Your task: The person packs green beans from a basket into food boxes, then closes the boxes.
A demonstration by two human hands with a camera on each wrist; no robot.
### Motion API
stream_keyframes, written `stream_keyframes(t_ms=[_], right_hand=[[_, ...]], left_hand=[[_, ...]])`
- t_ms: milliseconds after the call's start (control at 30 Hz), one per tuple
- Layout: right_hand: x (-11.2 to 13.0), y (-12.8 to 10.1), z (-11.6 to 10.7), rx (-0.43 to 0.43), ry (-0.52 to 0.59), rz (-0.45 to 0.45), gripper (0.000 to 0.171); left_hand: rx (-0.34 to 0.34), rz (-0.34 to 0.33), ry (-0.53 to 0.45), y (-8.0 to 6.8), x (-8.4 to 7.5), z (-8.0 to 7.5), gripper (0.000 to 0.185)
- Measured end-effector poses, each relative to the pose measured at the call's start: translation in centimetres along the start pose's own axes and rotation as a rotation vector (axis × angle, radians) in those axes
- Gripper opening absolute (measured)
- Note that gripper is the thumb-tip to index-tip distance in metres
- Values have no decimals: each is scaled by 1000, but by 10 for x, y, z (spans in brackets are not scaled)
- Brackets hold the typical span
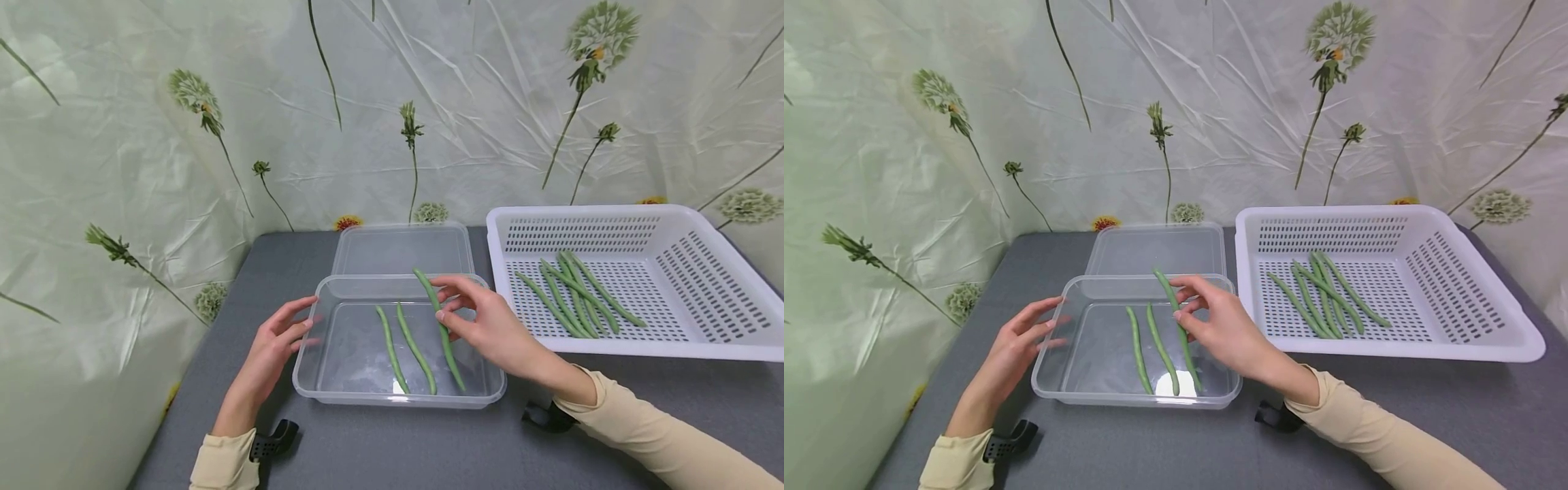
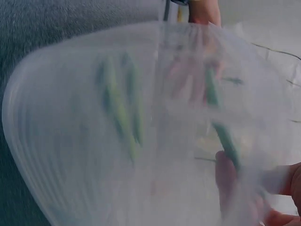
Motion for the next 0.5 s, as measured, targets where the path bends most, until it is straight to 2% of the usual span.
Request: stream_keyframes(t_ms=[267,500], right_hand=[[-13,1,19,25,-148,21,44],[-19,3,20,26,-156,69,44]], left_hand=[[-4,-4,5,0,2,0,47],[-4,-1,1,1,1,-1,46]])
Point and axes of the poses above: each hand's wrist, its own y-axis towards the middle knuckle, its own z-axis out of the palm, x = y × z, the point moved 9 cm from there along y, towards the middle knuckle, and after that the axes turned 3 degrees about -x, right-handed, at the moved point
